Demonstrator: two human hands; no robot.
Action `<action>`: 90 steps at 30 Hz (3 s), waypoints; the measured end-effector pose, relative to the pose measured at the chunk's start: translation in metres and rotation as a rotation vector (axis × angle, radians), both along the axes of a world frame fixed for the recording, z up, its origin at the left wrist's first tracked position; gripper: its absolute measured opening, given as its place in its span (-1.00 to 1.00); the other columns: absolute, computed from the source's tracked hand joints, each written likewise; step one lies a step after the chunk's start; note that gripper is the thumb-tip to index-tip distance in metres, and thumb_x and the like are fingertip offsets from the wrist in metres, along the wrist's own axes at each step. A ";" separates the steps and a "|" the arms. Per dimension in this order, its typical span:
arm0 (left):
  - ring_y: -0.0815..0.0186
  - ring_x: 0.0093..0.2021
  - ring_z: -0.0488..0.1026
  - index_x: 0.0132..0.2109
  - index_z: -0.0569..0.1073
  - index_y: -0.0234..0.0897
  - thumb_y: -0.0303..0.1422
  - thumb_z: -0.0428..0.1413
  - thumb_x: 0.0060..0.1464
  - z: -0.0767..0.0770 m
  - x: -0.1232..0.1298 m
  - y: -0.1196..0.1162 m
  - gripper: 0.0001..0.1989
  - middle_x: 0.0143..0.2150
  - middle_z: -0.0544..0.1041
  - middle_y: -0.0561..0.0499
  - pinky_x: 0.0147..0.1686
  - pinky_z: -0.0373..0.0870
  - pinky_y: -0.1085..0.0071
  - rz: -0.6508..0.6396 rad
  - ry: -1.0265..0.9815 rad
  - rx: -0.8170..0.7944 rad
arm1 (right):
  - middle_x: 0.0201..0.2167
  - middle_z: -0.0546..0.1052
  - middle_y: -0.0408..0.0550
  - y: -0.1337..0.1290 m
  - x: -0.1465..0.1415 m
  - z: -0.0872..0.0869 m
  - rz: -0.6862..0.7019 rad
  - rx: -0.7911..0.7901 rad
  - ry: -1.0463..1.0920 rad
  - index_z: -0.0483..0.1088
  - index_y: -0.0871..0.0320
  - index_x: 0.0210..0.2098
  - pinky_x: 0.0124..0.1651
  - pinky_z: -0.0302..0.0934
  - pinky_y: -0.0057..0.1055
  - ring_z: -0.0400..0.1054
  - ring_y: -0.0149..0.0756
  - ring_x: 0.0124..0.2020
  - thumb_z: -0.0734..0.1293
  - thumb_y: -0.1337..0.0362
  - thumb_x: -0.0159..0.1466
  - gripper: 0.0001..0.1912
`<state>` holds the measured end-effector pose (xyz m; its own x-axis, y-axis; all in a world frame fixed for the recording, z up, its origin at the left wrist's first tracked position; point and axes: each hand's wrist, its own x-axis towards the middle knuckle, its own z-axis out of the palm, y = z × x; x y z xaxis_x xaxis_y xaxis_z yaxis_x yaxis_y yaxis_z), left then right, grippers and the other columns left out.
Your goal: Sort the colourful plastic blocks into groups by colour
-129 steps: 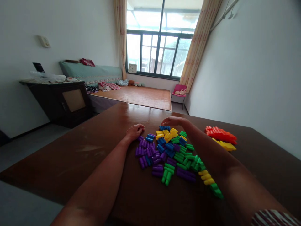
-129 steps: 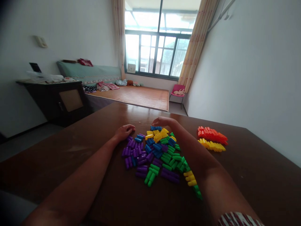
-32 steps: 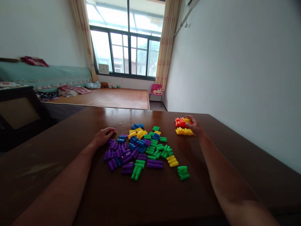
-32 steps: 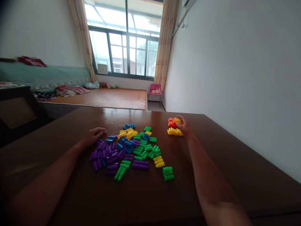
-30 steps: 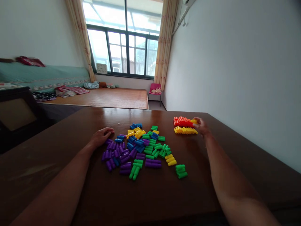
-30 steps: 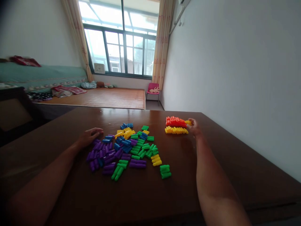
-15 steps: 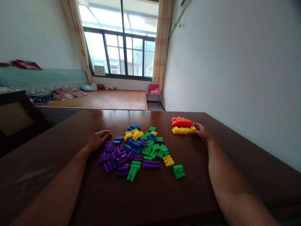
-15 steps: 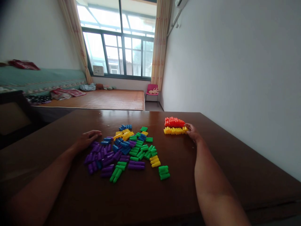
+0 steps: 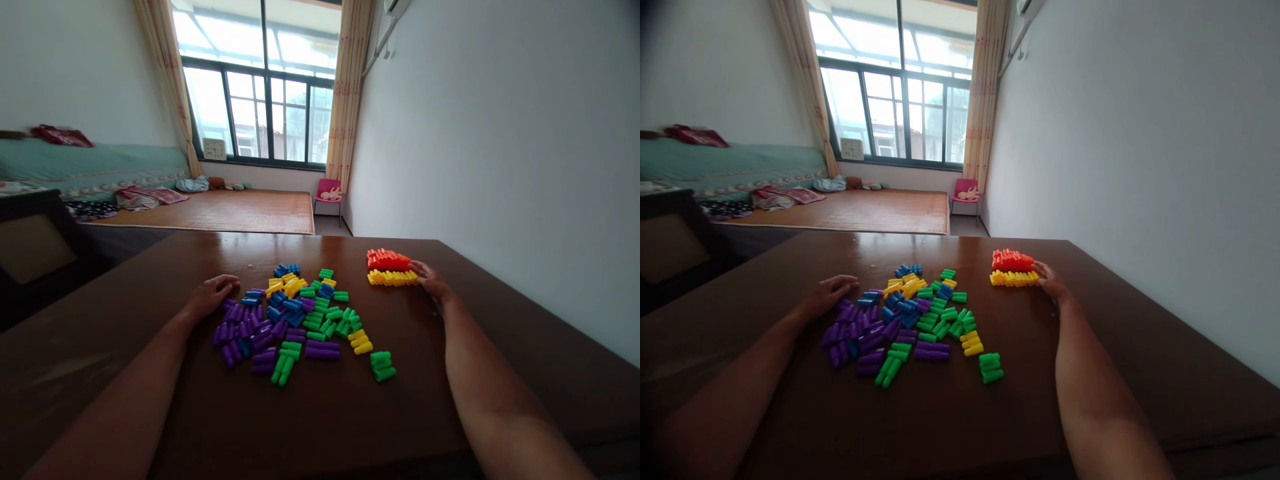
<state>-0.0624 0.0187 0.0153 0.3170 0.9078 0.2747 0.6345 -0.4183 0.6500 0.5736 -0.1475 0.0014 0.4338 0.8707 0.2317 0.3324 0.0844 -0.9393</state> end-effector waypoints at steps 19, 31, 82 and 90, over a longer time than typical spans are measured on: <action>0.18 -0.09 0.53 -0.08 0.52 -0.16 -0.18 0.03 0.05 -0.003 0.003 -0.005 -0.66 -0.15 0.64 0.04 -0.04 0.42 0.32 0.028 0.020 0.026 | -0.07 0.53 0.01 0.057 -0.248 0.059 0.555 0.194 -0.776 0.45 0.08 -0.07 0.01 0.28 -0.21 0.40 -0.21 -0.09 0.25 0.27 0.25 -0.72; 0.19 -0.13 0.54 -0.08 0.54 -0.15 -0.21 0.04 0.04 -0.005 0.005 -0.004 -0.67 -0.16 0.64 0.05 -0.09 0.43 0.35 0.053 0.015 0.029 | -0.20 0.55 -0.05 0.091 -0.294 0.085 0.713 0.091 -0.857 0.49 0.09 -0.16 -0.18 0.30 -0.34 0.42 -0.27 -0.27 0.42 0.16 0.12 -0.70; 0.24 -0.13 0.55 -0.10 0.55 -0.12 -0.27 0.10 0.04 0.003 0.009 -0.011 -0.73 -0.18 0.64 0.09 -0.10 0.43 0.41 0.114 0.039 0.014 | -0.17 0.58 0.02 0.117 -0.336 0.071 0.394 -0.406 -1.143 0.47 0.11 -0.12 -0.26 0.23 -0.45 0.45 -0.20 -0.19 0.34 -0.05 0.19 -0.58; 0.25 -0.11 0.54 -0.07 0.52 -0.14 -0.28 0.04 0.08 -0.005 0.007 -0.004 -0.71 -0.15 0.63 0.09 -0.11 0.43 0.41 0.085 0.058 0.028 | -0.16 0.55 -0.06 0.113 -0.322 0.075 0.484 -0.097 -0.825 0.43 0.11 -0.12 -0.15 0.30 -0.44 0.44 -0.29 -0.19 0.43 0.22 0.09 -0.65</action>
